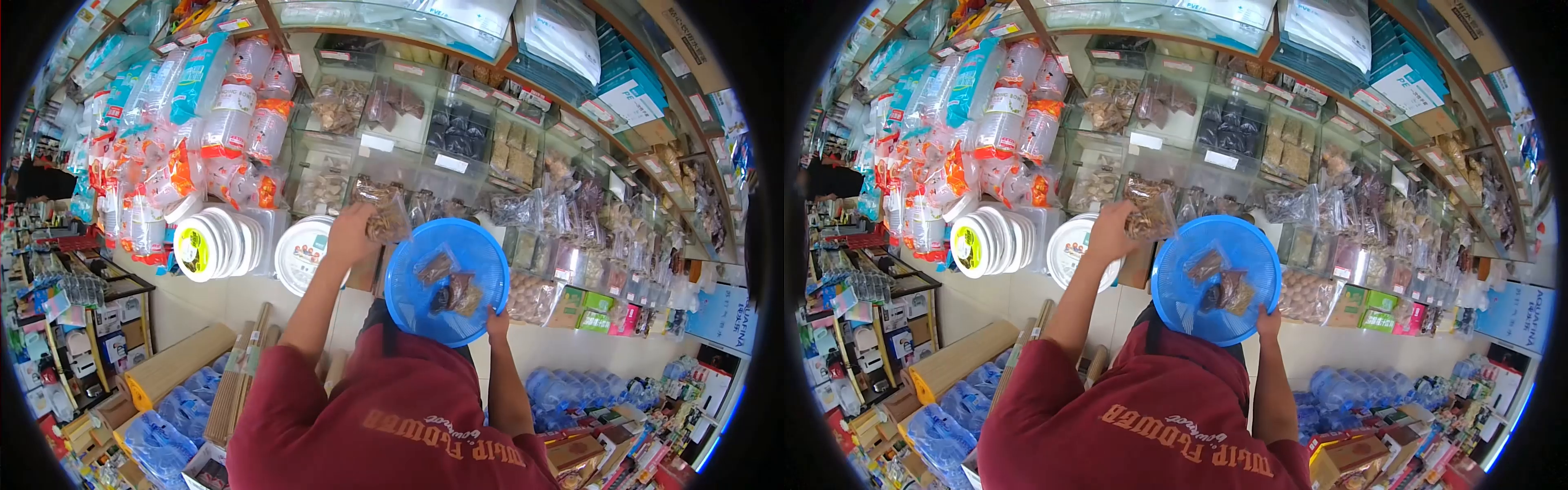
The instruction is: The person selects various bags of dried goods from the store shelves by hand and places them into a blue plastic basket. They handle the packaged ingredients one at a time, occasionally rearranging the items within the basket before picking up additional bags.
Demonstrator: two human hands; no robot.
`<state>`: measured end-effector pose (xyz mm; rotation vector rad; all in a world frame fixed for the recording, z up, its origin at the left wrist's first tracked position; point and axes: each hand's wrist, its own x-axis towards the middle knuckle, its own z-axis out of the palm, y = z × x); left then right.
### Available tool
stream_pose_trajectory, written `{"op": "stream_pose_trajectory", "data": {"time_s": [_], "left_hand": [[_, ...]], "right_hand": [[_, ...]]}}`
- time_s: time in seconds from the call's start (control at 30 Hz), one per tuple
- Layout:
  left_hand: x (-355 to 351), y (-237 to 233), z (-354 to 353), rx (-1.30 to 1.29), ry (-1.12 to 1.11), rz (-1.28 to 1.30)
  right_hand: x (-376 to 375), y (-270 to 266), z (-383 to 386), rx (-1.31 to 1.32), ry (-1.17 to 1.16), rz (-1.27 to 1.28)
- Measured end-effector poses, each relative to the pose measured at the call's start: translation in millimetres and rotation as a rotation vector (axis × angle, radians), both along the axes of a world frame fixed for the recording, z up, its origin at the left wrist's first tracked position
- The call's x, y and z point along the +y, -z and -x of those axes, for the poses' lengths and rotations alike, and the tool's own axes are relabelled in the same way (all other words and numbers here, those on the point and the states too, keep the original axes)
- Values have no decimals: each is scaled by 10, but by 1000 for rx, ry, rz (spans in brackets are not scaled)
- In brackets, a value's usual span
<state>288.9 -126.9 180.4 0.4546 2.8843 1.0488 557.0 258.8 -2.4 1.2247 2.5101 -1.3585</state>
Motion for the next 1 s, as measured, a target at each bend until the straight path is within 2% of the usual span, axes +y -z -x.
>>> {"op": "stream_pose_trajectory", "data": {"time_s": [0.07, 0.13, 0.23, 0.27, 0.3, 0.33, 0.4, 0.43, 0.5, 0.6, 0.67, 0.73, 0.8, 0.93, 1.0], "left_hand": [[-70, 300, 218, -58, 70, -26], [-101, 587, 345, -73, 65, -104], [-144, 1318, 492, -66, 108, -26], [-157, 1679, 469, -26, 99, 113], [-139, 1707, 432, 12, 89, 254], [-116, 1738, 373, 13, 90, 253], [-35, 1750, 249, -43, -58, 449], [-9, 1802, 248, -46, -55, 451], [39, 1890, 239, -343, -27, 449], [93, 1886, 221, -362, 7, 511], [96, 2113, 218, -340, 20, 516], [123, 2049, 281, -305, 32, 519], [143, 1929, 344, -601, 87, 547], [259, 1884, 190, -536, 42, 538], [351, 1975, 68, -181, -192, 235]], "right_hand": [[86, 153, -91, -62, -21, 33], [26, 70, -89, -23, -2, 46], [-42, -66, -52, -30, 22, 50], [-61, -99, -47, -85, 21, 41], [-81, -130, -46, -83, 23, 39], [-96, -161, -46, -74, 33, 73], [-117, -181, -40, -68, 42, 108], [-126, -177, -51, -62, 53, 95], [-160, -196, -88, -62, 71, 86], [-187, -255, -85, -86, 67, 133], [-178, -241, -72, -63, 70, 130], [-177, -238, -59, -50, 57, 109], [-158, -189, -74, -36, 45, 87], [-79, 25, -204, -7, 5, 57], [-77, -14, -210, -28, -7, 36]]}}
